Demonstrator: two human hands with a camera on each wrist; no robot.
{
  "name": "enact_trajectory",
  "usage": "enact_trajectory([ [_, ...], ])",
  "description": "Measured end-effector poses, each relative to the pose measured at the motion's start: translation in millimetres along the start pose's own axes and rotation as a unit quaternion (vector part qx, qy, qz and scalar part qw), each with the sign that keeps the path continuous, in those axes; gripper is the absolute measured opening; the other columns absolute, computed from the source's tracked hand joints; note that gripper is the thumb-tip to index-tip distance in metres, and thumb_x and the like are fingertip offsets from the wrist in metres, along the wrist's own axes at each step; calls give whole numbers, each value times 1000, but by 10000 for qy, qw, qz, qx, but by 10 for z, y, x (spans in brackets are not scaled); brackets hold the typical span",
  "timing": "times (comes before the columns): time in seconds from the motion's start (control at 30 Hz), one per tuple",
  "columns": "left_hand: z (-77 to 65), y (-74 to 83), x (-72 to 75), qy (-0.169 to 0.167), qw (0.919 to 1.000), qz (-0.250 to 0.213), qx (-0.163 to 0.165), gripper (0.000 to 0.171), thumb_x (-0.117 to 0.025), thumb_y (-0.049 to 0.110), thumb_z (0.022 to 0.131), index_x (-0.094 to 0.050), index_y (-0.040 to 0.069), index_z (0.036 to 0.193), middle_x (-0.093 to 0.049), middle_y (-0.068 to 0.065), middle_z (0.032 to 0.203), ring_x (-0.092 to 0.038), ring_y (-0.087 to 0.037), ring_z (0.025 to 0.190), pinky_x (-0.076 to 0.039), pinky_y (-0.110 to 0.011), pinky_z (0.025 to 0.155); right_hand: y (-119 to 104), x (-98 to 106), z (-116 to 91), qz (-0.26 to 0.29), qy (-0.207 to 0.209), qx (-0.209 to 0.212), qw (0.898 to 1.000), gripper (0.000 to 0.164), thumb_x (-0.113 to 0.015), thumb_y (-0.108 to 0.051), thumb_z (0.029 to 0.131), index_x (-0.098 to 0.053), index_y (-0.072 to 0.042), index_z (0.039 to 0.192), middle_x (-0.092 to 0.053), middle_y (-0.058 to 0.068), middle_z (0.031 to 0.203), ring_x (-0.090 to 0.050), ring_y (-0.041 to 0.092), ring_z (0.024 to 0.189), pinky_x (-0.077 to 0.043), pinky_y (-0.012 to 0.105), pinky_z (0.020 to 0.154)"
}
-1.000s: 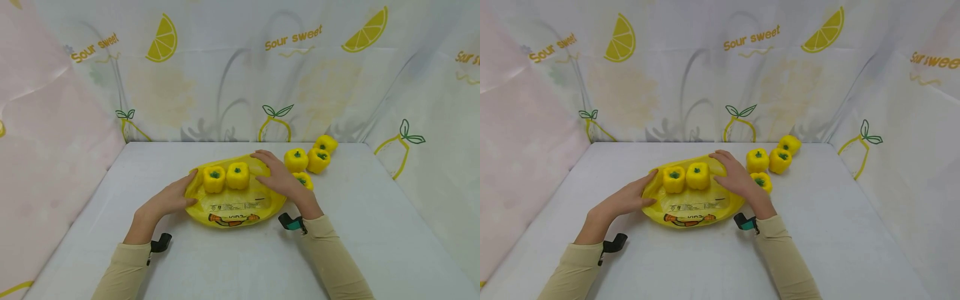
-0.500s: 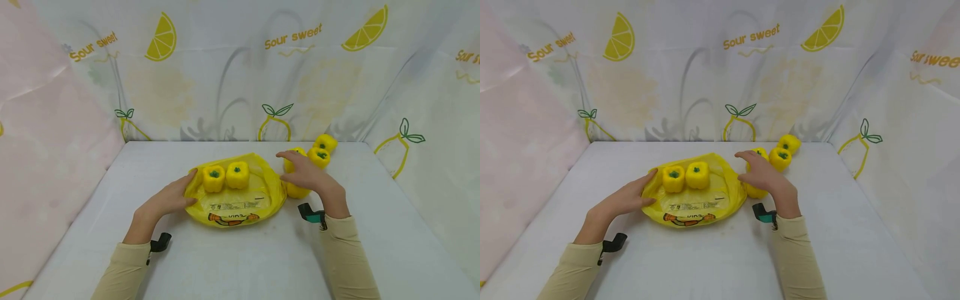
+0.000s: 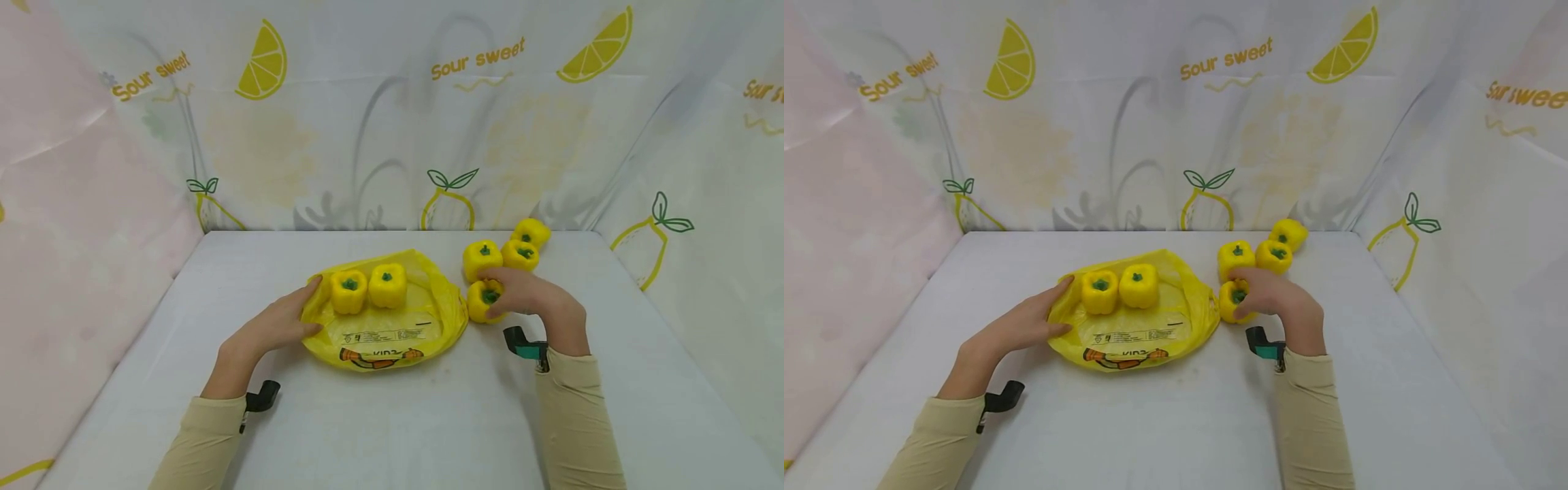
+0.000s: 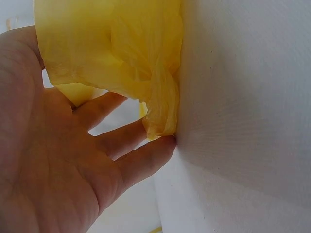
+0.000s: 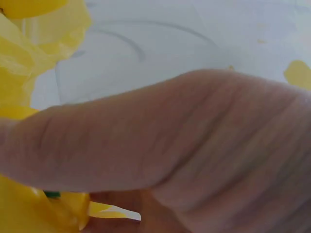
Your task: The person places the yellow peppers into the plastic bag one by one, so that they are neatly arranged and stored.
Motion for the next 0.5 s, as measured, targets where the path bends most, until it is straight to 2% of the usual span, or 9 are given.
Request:
enact_trajectory([
  [0.13, 0, -9, 2, 2, 10000, 5, 6, 89, -63, 32, 92, -11, 14, 161, -26, -17, 164, -28, -41, 149, -25, -61, 120, 59, -48, 38, 36, -75, -9, 10000, 78, -72, -13, 77, -44, -9, 149, -42, 19, 153, -41, 37, 134, -34, 62, 112],
  [0.37, -4, -2, 8, -24, 10000, -59, -26, 88, -63, 31, 92, -11, 14, 161, -26, -17, 164, -28, -41, 149, -25, -61, 120, 102, -94, 156, -4, 349, 388, 9986, 68, -73, -13, 72, -54, -8, 137, -59, 14, 136, -52, 29, 113, -44, 50, 100],
  [0.5, -9, -6, 14, -24, 10000, -69, -31, 88, -63, 31, 92, -11, 13, 161, -26, -17, 164, -29, -41, 149, -25, -60, 120, 89, -79, 155, 37, 374, 324, 9988, 68, -73, -17, 74, -54, -11, 138, -58, 13, 136, -52, 28, 110, -45, 47, 97],
])
Point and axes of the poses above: each hand's wrist, its own z-axis towards the middle knuckle, its own x-axis out of the back of the hand, y = z × x, the point moved 2 cm from there along z, towards the middle knuckle
